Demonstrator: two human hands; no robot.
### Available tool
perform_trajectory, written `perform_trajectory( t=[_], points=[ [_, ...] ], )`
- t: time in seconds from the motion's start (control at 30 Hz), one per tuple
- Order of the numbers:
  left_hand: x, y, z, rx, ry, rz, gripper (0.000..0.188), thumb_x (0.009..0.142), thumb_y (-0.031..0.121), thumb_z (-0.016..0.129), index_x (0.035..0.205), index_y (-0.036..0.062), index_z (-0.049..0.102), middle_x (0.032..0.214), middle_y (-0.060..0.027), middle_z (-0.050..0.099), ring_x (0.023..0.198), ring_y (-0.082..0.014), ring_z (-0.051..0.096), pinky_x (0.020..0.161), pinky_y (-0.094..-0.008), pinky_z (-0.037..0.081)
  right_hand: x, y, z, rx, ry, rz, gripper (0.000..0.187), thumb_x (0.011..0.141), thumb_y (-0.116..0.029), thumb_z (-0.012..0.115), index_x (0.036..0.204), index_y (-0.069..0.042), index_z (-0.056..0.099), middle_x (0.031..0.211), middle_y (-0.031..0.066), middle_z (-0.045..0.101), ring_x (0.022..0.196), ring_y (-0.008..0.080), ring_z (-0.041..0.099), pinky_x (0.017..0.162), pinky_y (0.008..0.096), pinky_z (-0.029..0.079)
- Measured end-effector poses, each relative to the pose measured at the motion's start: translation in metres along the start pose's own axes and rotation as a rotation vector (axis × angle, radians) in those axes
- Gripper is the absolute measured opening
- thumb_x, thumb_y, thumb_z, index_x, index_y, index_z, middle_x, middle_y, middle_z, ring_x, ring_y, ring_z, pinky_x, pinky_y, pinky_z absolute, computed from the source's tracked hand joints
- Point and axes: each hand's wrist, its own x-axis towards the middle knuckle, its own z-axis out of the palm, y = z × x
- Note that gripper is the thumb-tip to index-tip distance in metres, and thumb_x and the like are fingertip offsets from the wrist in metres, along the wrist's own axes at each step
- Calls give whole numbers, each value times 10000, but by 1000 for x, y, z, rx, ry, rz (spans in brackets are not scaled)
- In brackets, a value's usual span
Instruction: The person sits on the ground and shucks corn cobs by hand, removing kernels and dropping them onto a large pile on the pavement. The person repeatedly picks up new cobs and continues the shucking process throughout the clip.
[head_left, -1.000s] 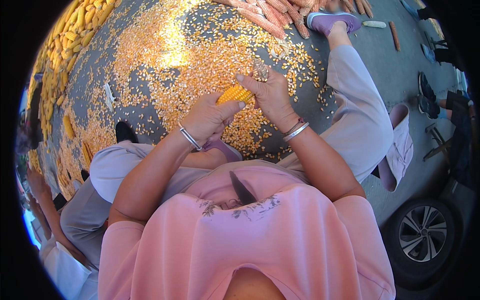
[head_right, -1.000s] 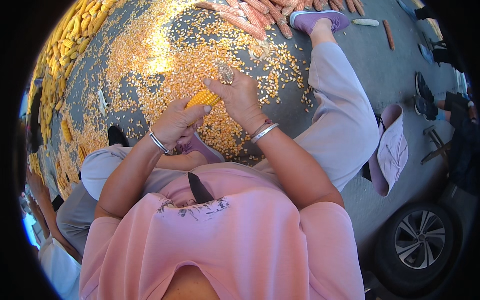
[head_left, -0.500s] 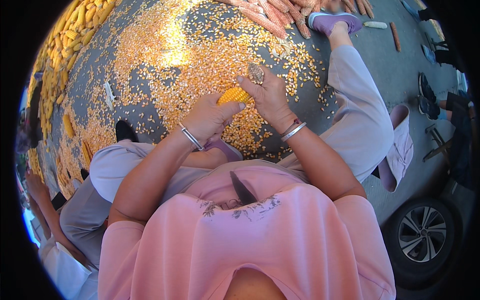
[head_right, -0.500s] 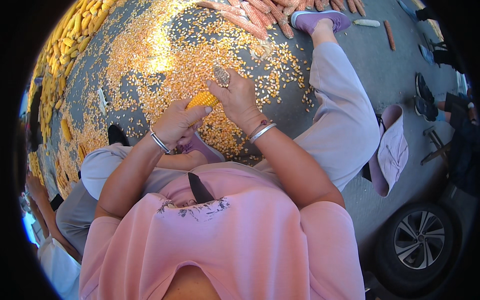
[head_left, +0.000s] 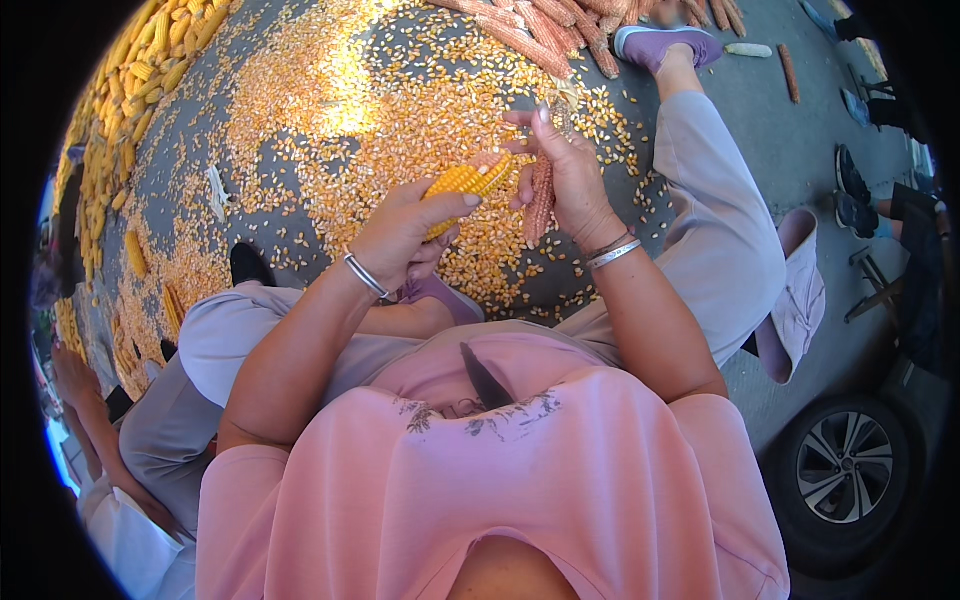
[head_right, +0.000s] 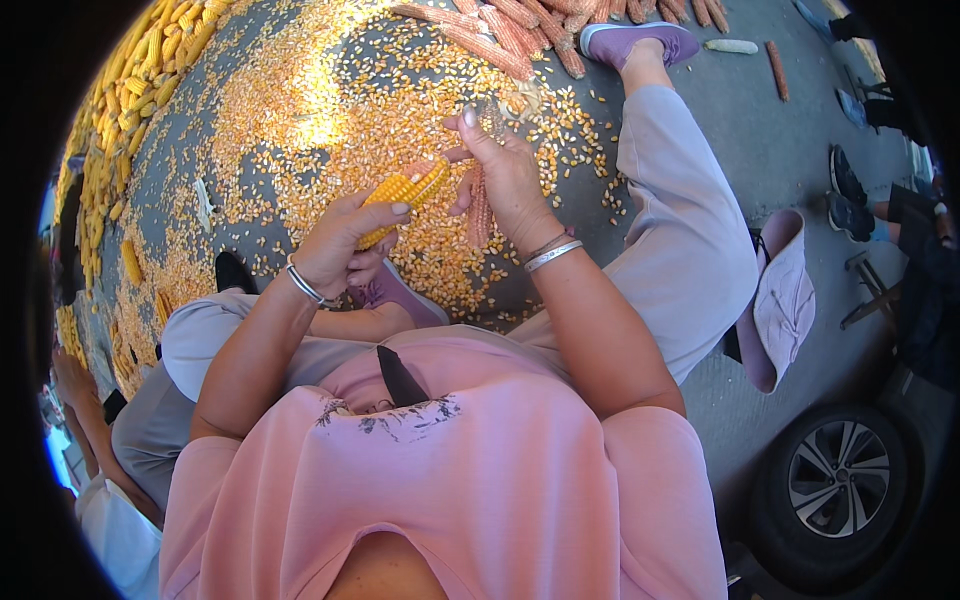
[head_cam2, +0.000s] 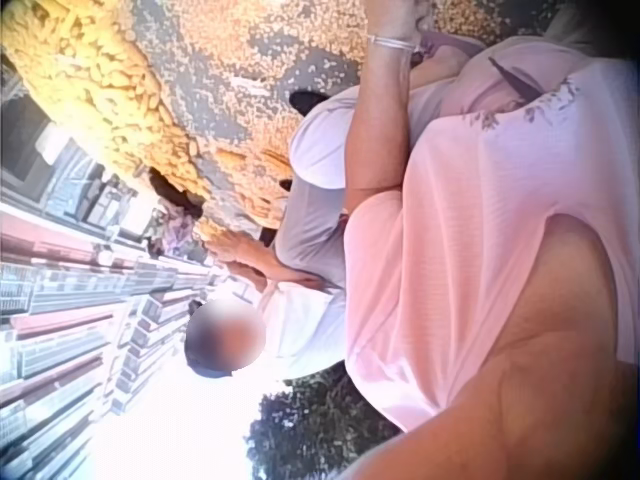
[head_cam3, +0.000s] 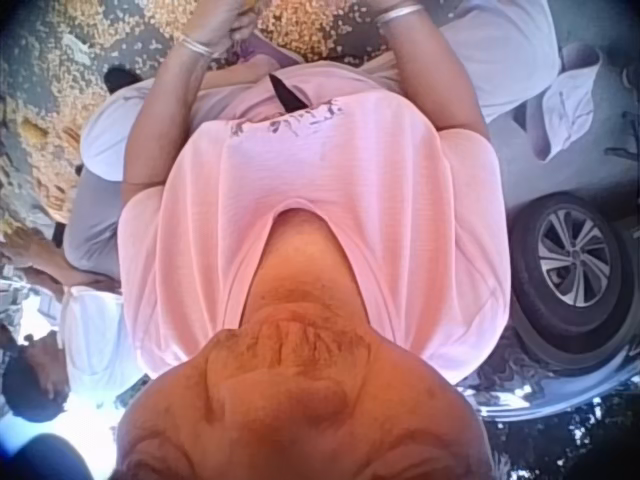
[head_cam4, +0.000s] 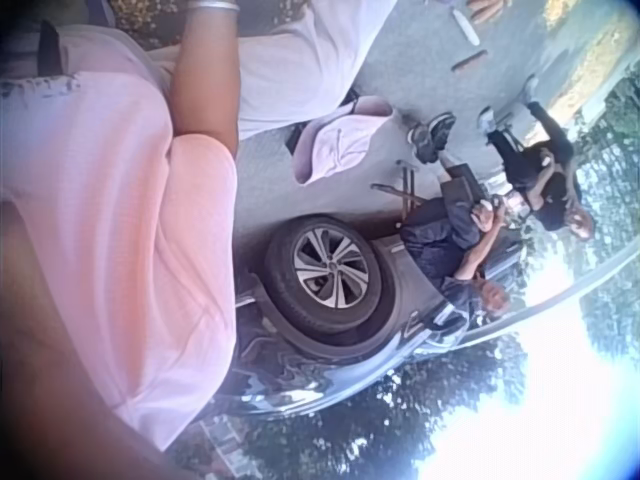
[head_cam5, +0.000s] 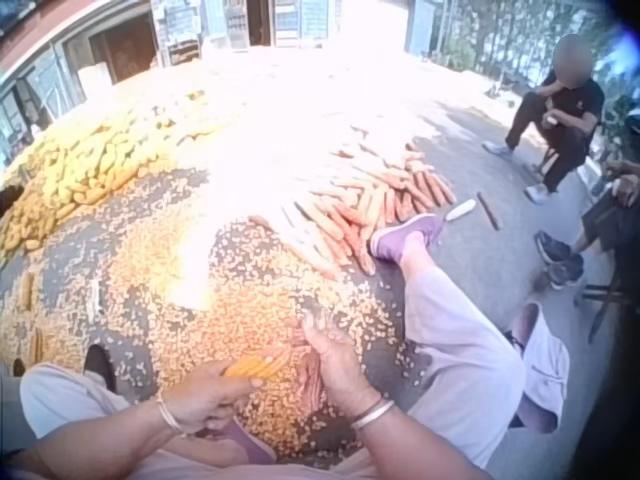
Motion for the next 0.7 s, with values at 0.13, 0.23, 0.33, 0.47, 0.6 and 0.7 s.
perform_trajectory(
  t=[0.13, 0.23, 0.33, 0.47, 0.6, 0.7],
  points=[
    [2, -3, -7, -107, -56, -53, 299, 921, 343, 625, 989, 54, 600, 668, 14, 511, 382, -29, 318, 323, -190, 183, 1, 1, -11, -171, -122, -1, 434, 981, -381, 590, 1152, 12, 656, 850, 123, 625, 447, 100, 515, 434, 231, 437],
    [1, -1, -5, -109, -13, -72, 294, 922, 314, 602, 985, 27, 608, 681, -6, 534, 379, -37, 326, 320, -194, 195, -2, 0, -10, -311, -110, -33, 374, 967, -339, 622, 1111, 0, 688, 1004, 152, 644, 490, 94, 557, 446, 214, 440],
    [4, -3, -11, -140, -56, -108, 274, 907, 279, 612, 977, 14, 608, 703, -21, 554, 382, -41, 329, 315, -199, 203, -14, 1, -1, -424, -155, -376, 385, 910, -357, 699, 1033, 7, 673, 982, 138, 681, 648, 133, 630, 539, 274, 484],
    [2, -1, -9, -63, -168, -116, 196, 870, 178, 638, 973, 14, 605, 646, -15, 525, 377, -37, 340, 314, -203, 202, -12, 18, 4, -734, -256, -764, 414, 858, -414, 729, 876, -10, 642, 845, 146, 647, 769, 293, 642, 658, 397, 502],
    [2, -10, -5, 68, -157, -120, 164, 818, 75, 649, 968, 28, 601, 570, 14, 476, 370, -34, 355, 323, -209, 205, -20, 21, 8, -894, -292, -647, 451, 847, -471, 707, 793, -28, 641, 733, 177, 595, 707, 369, 613, 634, 431, 485],
    [5, -19, 4, 199, -48, -18, 193, 790, 58, 664, 971, 34, 601, 554, 29, 467, 374, -34, 370, 329, -218, 215, -23, 14, 15, -914, -247, -476, 481, 844, -498, 694, 795, -20, 670, 693, 192, 615, 681, 379, 628, 627, 444, 490]
  ],
)
